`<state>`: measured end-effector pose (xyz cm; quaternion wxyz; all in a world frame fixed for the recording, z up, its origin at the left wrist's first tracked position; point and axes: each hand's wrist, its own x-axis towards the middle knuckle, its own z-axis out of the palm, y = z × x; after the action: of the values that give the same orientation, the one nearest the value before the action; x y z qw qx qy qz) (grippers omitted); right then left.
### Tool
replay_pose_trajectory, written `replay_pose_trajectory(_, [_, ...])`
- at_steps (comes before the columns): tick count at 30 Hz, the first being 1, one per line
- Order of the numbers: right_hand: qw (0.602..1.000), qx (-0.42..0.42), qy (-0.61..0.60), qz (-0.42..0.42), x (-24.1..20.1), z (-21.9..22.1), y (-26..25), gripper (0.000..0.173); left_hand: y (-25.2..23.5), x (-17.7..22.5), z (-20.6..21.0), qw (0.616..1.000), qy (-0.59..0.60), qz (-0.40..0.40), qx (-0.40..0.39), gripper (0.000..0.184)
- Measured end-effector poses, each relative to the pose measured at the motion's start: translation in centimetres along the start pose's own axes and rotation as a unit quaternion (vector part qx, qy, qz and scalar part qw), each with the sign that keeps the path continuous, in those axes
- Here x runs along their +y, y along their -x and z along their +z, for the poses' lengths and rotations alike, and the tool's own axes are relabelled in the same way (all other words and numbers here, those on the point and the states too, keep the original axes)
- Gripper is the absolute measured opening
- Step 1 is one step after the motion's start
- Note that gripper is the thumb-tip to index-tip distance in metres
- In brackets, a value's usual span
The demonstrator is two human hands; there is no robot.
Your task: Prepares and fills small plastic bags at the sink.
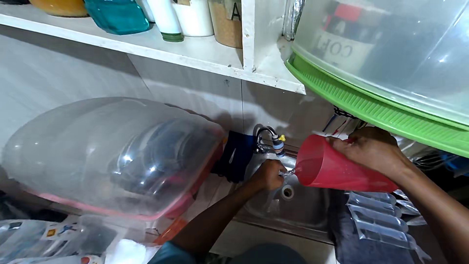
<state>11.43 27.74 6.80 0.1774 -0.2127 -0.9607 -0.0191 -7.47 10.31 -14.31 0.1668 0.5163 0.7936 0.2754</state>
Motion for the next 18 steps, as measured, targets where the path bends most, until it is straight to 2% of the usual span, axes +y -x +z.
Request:
replay_pose_trajectory(8, [1.000, -0.007, 0.017, 0.001, -0.5, -0.5, -0.3, 0.067, 0.2, -0.1, -0.1, 1.000, 0.004, 0.007, 0.007, 0.024])
replay_pose_trajectory(18, [0.999, 0.021, 0.013, -0.036, -1.1, -1.6, -0.6, 0.063, 0.7, 1.8, -2.1, 1.000, 0.011, 0.018, 0.011, 0.024])
